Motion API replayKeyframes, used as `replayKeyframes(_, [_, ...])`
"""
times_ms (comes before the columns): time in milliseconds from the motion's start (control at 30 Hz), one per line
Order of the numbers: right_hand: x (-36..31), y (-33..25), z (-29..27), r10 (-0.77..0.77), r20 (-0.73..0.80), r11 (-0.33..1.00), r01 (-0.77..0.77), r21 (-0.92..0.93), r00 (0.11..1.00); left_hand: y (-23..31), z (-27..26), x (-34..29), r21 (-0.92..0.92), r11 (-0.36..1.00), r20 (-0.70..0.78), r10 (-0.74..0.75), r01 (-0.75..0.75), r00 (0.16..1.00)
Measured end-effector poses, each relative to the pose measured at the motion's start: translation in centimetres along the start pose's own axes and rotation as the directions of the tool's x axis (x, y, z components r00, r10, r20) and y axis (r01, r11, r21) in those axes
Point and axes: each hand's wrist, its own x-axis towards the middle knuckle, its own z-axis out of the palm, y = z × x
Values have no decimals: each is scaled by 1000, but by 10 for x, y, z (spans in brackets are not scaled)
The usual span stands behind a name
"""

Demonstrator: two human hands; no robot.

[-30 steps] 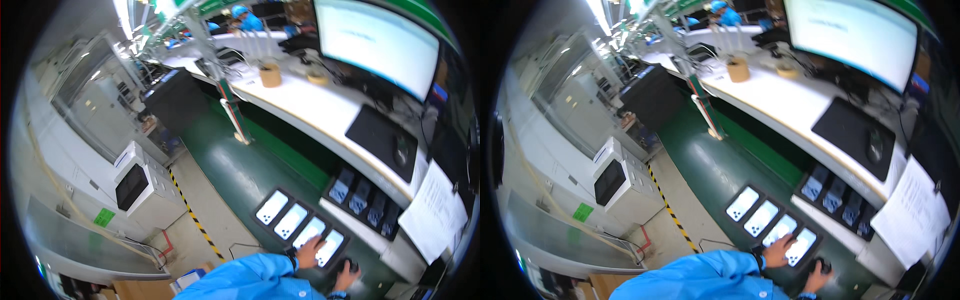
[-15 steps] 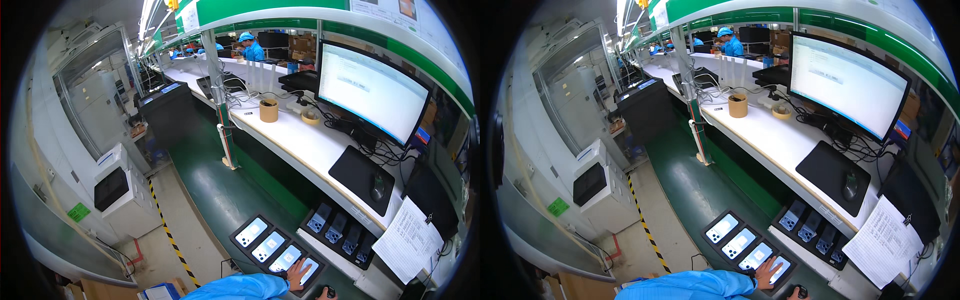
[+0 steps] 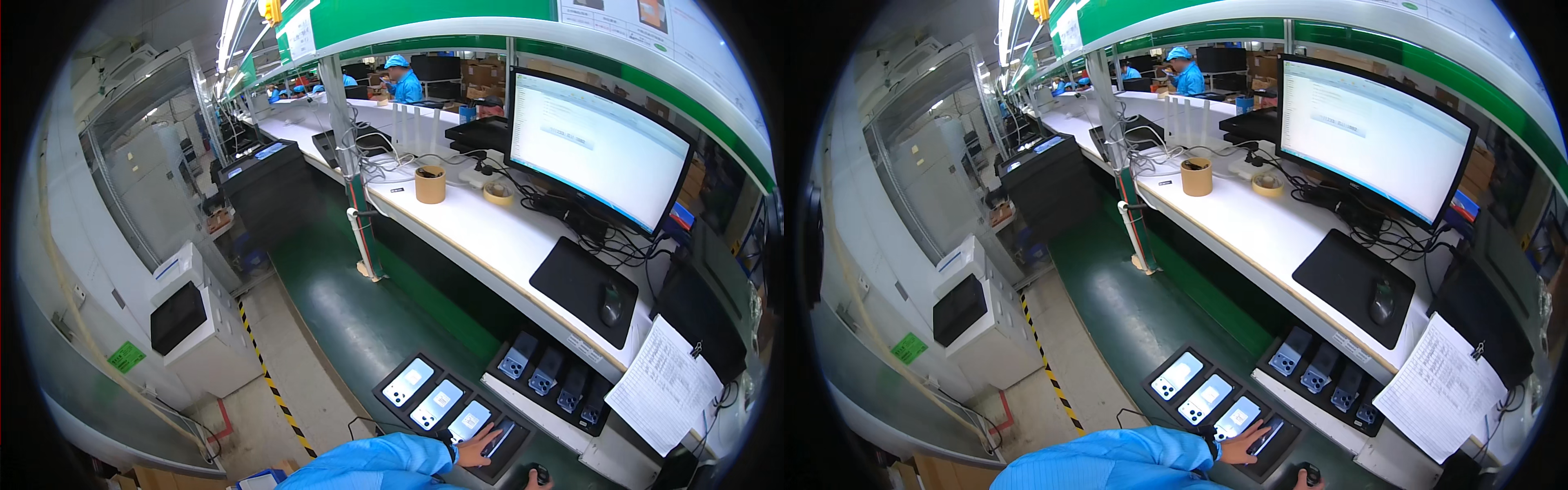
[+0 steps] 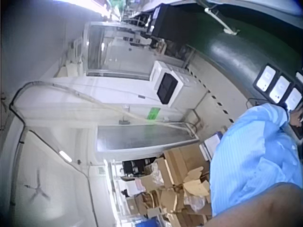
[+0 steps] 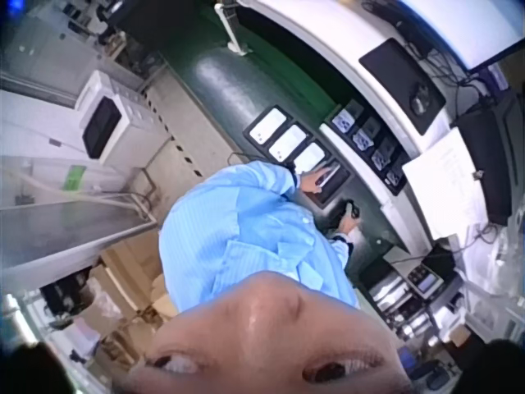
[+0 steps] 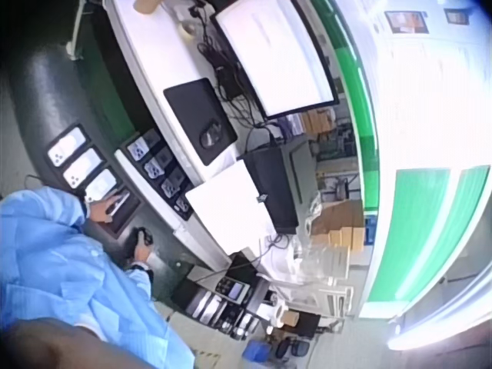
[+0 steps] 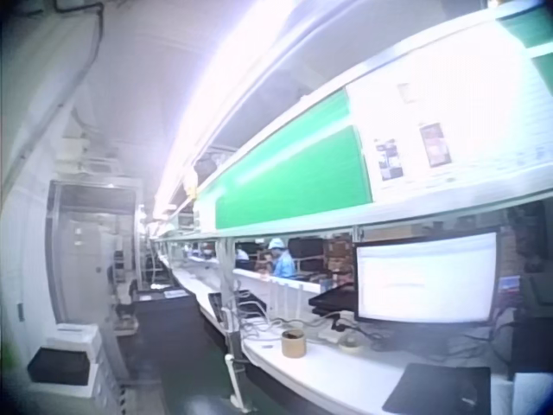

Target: Scanning multiple smartphones and printing corresponding identification labels at a production or sorting facility.

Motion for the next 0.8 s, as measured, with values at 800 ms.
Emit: replayKeyframes(800, [-58, -84, -242, 492, -588, 272, 528, 804, 642, 5, -8, 21, 6, 994, 113, 104, -105, 988])
